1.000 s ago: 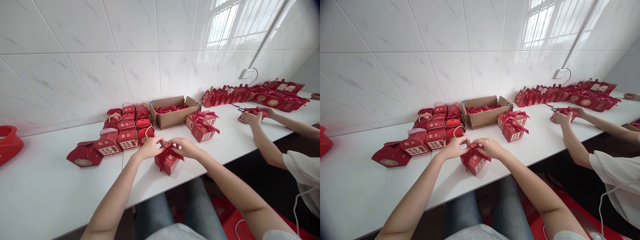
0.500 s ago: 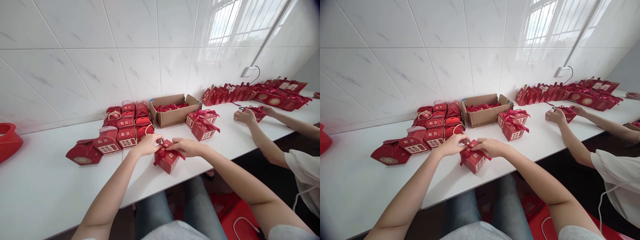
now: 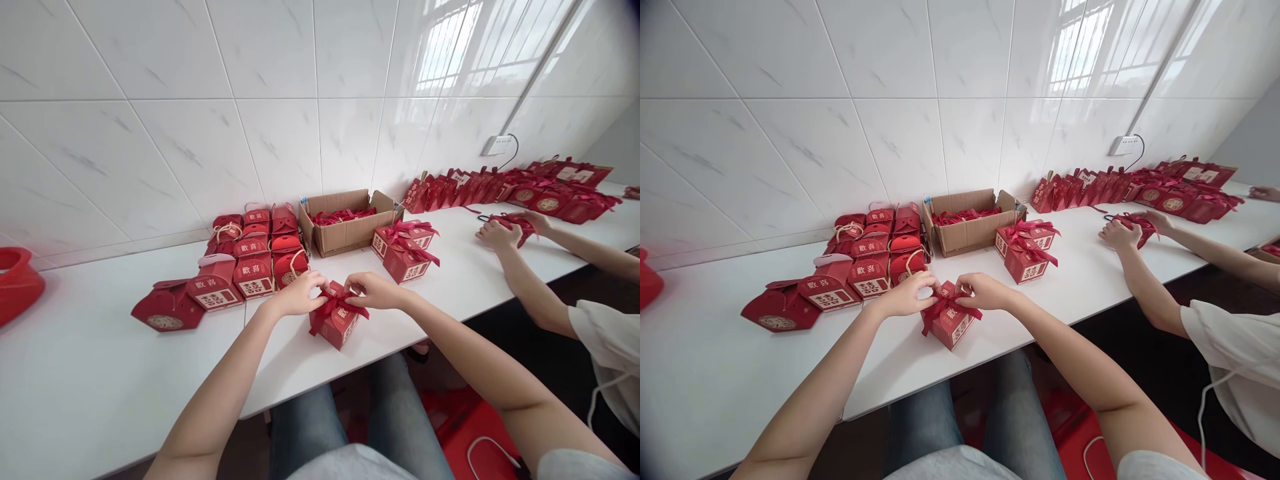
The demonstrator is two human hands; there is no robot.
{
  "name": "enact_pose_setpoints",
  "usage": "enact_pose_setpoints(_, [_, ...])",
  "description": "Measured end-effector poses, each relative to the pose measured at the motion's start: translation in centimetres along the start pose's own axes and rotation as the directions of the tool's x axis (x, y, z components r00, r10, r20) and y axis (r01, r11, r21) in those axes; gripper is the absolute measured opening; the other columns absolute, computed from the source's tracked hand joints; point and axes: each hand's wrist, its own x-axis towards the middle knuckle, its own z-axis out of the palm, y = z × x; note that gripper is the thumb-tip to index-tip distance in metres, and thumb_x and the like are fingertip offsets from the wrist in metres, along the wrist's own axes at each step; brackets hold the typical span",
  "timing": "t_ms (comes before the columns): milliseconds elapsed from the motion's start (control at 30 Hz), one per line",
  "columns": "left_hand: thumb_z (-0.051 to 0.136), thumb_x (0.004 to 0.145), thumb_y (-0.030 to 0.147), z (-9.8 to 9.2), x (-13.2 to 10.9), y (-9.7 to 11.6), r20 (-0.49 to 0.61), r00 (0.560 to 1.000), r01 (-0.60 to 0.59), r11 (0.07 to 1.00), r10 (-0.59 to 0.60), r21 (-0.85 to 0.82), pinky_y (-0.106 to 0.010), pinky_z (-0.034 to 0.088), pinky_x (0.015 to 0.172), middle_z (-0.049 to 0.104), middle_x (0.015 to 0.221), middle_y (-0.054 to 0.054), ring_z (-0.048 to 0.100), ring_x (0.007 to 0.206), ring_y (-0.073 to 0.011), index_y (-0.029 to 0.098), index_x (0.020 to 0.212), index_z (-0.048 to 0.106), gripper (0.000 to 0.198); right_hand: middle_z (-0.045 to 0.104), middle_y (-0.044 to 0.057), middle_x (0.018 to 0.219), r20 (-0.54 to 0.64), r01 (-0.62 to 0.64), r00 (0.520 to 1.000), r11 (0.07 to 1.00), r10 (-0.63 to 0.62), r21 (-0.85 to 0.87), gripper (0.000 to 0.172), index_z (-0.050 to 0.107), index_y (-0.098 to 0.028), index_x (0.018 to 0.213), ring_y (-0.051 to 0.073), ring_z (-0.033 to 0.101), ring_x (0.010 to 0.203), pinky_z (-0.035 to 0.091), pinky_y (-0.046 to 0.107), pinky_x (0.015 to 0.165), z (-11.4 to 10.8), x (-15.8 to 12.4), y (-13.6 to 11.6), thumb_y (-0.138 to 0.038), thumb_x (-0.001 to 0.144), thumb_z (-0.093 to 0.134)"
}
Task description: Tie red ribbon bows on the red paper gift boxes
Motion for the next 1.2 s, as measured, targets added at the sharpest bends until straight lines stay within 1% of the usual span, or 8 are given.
enact_pose_setpoints(167, [0.055, 0.079, 0.034, 0.1, 0.0, -0.7, 0.038, 0.999, 0.005, 0.999, -0.004, -0.037, -0.033, 0.044, 0.085, 0.056, 0.1, -0.005, 0.053, 0.098, -0.0221, 0.022, 0.088, 0.061, 0.016, 0.05, -0.006, 0.055, 0.124, -0.144, 0.984, 0.984, 0.13, 0.106, 0.02, 0.057, -0.017, 0.083, 0.009, 0.043, 0.049, 0.032, 0.022, 0.051, -0.1, 0.2, -0.2, -0.035, 0.076, 0.062])
enact_pose_setpoints(400, [0.059, 0.077, 0.037, 0.0, 0.0, -0.6, 0.041, 0.999, -0.02, 0.994, 0.024, -0.107, -0.032, 0.043, 0.085, 0.057, 0.093, -0.003, 0.053, 0.092, -0.0197, 0.021, 0.079, 0.058, 0.017, 0.051, -0.005, 0.055, 0.213, -0.262, 0.945, 0.965, 0.249, 0.033, 0.025, 0.052, -0.019, 0.07, 0.009, 0.041, 0.047, 0.031, 0.023, 0.048, -0.9, 0.6, -1.0, -0.041, 0.071, 0.065])
enact_pose_setpoints(567, [0.055, 0.08, 0.042, 0.6, 0.3, -0.8, -0.026, 1.0, -0.014, 0.992, 0.011, -0.123, -0.031, 0.042, 0.081, 0.055, 0.084, -0.002, 0.051, 0.085, -0.0183, 0.02, 0.073, 0.051, 0.024, 0.05, -0.006, 0.059, 0.248, -0.229, 0.955, 0.932, 0.16, 0.282, 0.028, 0.046, -0.019, 0.072, 0.008, 0.043, 0.051, 0.032, 0.021, 0.047, -0.7, 1.0, -0.7, -0.037, 0.069, 0.067])
enact_pose_setpoints(733, [0.061, 0.074, 0.037, 1.4, 0.6, -1.4, -0.045, 0.999, -0.032, 0.987, 0.025, -0.158, -0.03, 0.042, 0.075, 0.053, 0.081, -0.001, 0.05, 0.078, -0.0164, 0.02, 0.074, 0.048, 0.022, 0.041, -0.009, 0.049, 0.326, -0.276, 0.937, 0.842, 0.127, 0.464, 0.03, 0.05, -0.018, 0.073, 0.005, 0.034, 0.044, 0.024, 0.019, 0.041, -0.6, 1.2, -0.2, -0.043, 0.071, 0.067])
enact_pose_setpoints(933, [0.062, 0.071, 0.036, 1.8, 0.5, -1.6, -0.057, 0.998, -0.033, 0.986, 0.023, -0.165, -0.03, 0.042, 0.072, 0.051, 0.079, 0.0, 0.048, 0.074, -0.0154, 0.019, 0.072, 0.045, 0.024, 0.044, -0.007, 0.045, 0.382, -0.257, 0.916, 0.908, 0.121, 0.33, 0.039, 0.055, -0.017, 0.075, 0.006, 0.034, 0.039, 0.025, 0.021, 0.04, -0.9, 1.2, -0.2, -0.056, 0.078, 0.055])
enact_pose_setpoints(1000, [0.062, 0.072, 0.034, 1.7, 0.4, -1.4, -0.065, 0.998, -0.037, 0.987, 0.027, -0.158, -0.029, 0.042, 0.072, 0.051, 0.079, 0.0, 0.048, 0.075, -0.0156, 0.019, 0.071, 0.045, 0.023, 0.041, -0.007, 0.046, 0.325, -0.242, 0.935, 0.925, 0.141, 0.292, 0.043, 0.049, -0.017, 0.065, 0.006, 0.033, 0.042, 0.024, 0.022, 0.042, -0.5, 1.3, -0.4, -0.059, 0.078, 0.053])
enact_pose_setpoints(1067, [0.059, 0.074, 0.033, 1.7, 0.4, -1.2, -0.066, 0.997, -0.041, 0.985, 0.03, -0.17, -0.029, 0.042, 0.074, 0.051, 0.08, 0.0, 0.049, 0.077, -0.0158, 0.019, 0.071, 0.046, 0.019, 0.036, -0.006, 0.048, 0.174, -0.227, 0.967, 0.942, 0.187, 0.249, 0.048, 0.041, -0.018, 0.056, 0.006, 0.03, 0.045, 0.023, 0.022, 0.044, 0.1, 1.4, -0.6, -0.06, 0.077, 0.052])
enact_pose_setpoints(1200, [0.046, 0.081, 0.031, 1.7, 0.6, -0.8, -0.078, 0.997, -0.025, 0.974, 0.007, -0.224, -0.029, 0.042, 0.077, 0.052, 0.08, -0.001, 0.05, 0.079, -0.0163, 0.019, 0.069, 0.048, 0.017, 0.033, -0.005, 0.05, -0.05, -0.216, 0.973, 0.968, 0.224, 0.128, 0.05, 0.037, -0.018, 0.053, 0.007, 0.028, 0.049, 0.022, 0.023, 0.048, 1.7, 1.4, -0.9, -0.058, 0.077, 0.051])
